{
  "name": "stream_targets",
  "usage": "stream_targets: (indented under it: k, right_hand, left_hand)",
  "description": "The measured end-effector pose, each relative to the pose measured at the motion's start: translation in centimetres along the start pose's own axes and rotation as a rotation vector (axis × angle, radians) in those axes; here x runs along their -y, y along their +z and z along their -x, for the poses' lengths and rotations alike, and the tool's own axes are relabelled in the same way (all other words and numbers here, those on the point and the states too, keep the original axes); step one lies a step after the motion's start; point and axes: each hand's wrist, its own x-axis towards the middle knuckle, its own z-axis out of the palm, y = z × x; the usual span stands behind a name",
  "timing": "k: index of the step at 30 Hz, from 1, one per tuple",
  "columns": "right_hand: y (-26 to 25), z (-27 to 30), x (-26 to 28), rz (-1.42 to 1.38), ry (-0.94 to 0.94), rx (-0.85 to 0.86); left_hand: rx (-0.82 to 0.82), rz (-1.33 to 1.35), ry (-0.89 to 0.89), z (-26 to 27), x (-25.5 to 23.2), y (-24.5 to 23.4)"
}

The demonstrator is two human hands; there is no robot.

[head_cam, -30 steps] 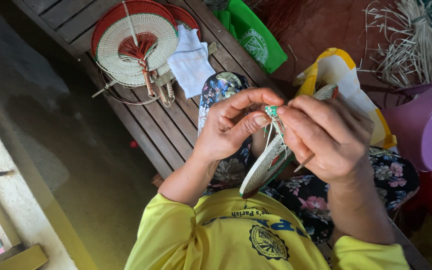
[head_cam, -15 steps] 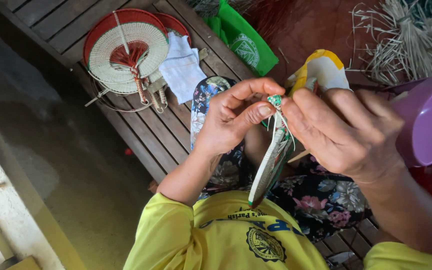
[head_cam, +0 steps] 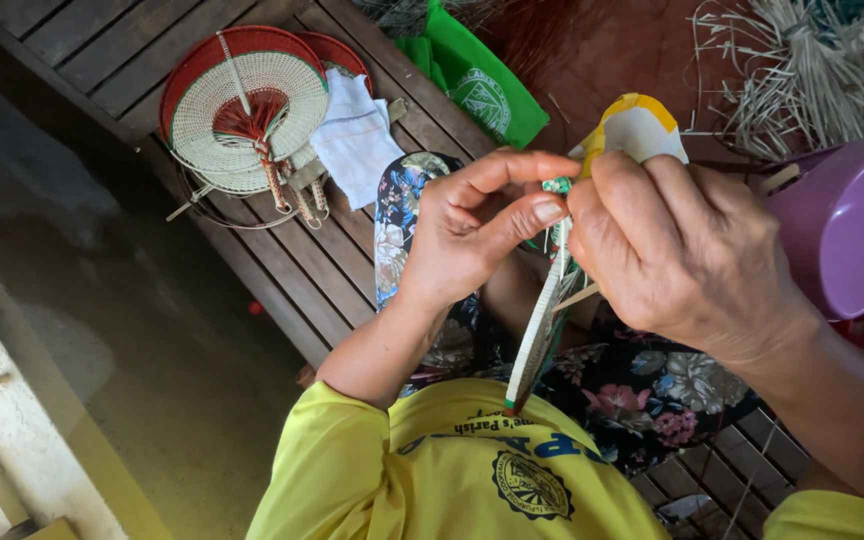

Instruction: Weaving and knotting a green cord onto the edge of a circular woven fan body using a small pick.

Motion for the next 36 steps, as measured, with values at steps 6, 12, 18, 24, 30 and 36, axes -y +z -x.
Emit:
stream_targets:
  k: [6,12,18,24,30,36]
  right_hand:
    - [0.0,0.5,0.7,-0.301,0.171,0.014]
    - [-1.7,0.1,-0.9,-0.887,0.409,-0.132]
    - [-0.8,2.0,0.6,-1.054,0.768,-0.127]
    - [-1.0,0.3,5.1,-1.181,0.553,-0.119]
    - [-0.5,0.9,6.7,-1.125,0.645,-0.134]
    - [-2.4,0.4,6.5,-1.122,0.664,-0.205]
  left_hand:
    - [0.055,-0.168,0.085,0.1,-1.1,0.1]
    - [0.190,-0.175,0.020,1.5,-2.3,0.2]
    - [0.158,-0.225,0.004,2.4,-2.0,-2.2]
    - [0.154,-0.297,0.027,2.7,-2.2,-3.1]
    - [0.210,-0.257,0.124,2.7,-1.8,-3.6]
    - [0.169,-0.207,-0.008,2.8,-1.9,-3.3]
